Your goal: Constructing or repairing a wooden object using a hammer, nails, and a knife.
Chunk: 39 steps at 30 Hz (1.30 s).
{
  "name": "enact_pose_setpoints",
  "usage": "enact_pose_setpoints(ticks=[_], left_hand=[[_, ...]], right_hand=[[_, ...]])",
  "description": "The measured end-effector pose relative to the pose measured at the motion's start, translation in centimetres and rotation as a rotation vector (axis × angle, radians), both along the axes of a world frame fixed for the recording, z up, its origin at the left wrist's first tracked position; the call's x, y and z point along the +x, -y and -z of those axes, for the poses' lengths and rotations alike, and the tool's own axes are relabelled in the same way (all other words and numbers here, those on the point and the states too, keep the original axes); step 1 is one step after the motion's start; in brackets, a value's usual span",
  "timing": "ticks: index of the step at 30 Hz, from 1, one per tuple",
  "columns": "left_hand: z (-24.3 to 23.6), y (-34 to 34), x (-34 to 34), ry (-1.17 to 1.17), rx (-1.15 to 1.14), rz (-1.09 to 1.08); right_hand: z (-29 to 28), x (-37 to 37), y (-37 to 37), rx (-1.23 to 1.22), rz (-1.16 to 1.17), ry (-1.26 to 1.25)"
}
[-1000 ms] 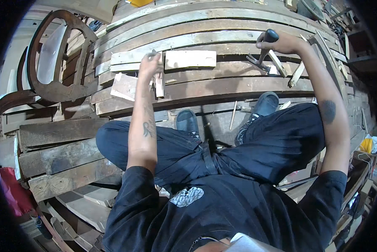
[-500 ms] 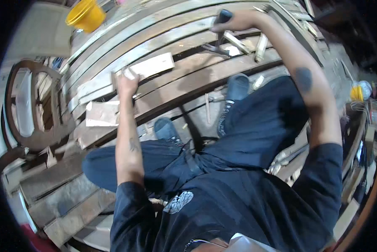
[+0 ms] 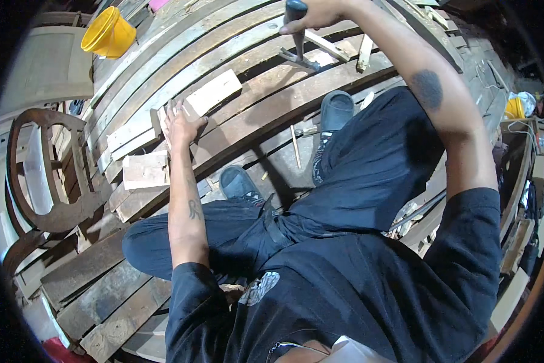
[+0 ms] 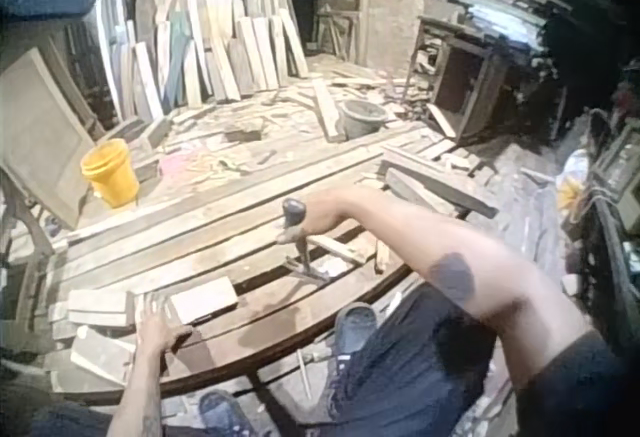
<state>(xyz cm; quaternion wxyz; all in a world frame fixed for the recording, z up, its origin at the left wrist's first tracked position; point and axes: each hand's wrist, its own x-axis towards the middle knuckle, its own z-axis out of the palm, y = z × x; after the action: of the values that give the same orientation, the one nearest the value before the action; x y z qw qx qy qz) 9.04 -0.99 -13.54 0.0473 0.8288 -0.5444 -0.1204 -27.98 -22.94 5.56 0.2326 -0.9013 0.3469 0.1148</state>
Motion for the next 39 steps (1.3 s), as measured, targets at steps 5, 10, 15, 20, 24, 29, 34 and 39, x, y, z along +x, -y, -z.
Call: enact_pose_setpoints(ticks=[5,10,15,20,24,29,34,39], left_hand=[[2.0,-1.3,2.7,0.058,-0.098,0.087],[-0.9,-1.4,0.5,-0.094,-0.198,0.002],[-4.7,-1.2,2.4,0.015,-0.486,-0.163],[-6.0,-2.5,9.3,0.031,-0.71,-0.683],[-5.3,-4.6,13.3,-0.169,-0.587,-0.884],[-3.8,-5.0,10.6,-0.177,-0.187,-0.756],[-5.4,-4.6,8.4,-0.122,-0.184,-0.709],[-4.0,-4.0,6.1,0.022,-0.212,-0.528]], right_hand=[[-1.6,1.6,-1.9,-0.041,0.098,-0.035],[-2.7,0.3,-3.3,0.1,0.236,-0.005],[-1.8,0.3,-2.8,0.144,0.181,0.095],[-2.4,2.3,-3.0,0.14,0.189,0.0],[-1.8,0.9,-1.9,0.142,0.151,0.046],[-1.6,1.6,-2.2,0.1,0.136,-0.048],[-2.1,2.1,-2.7,0.177,0.094,0.011],[-2.7,1.6,-3.4,0.202,0.134,0.047]])
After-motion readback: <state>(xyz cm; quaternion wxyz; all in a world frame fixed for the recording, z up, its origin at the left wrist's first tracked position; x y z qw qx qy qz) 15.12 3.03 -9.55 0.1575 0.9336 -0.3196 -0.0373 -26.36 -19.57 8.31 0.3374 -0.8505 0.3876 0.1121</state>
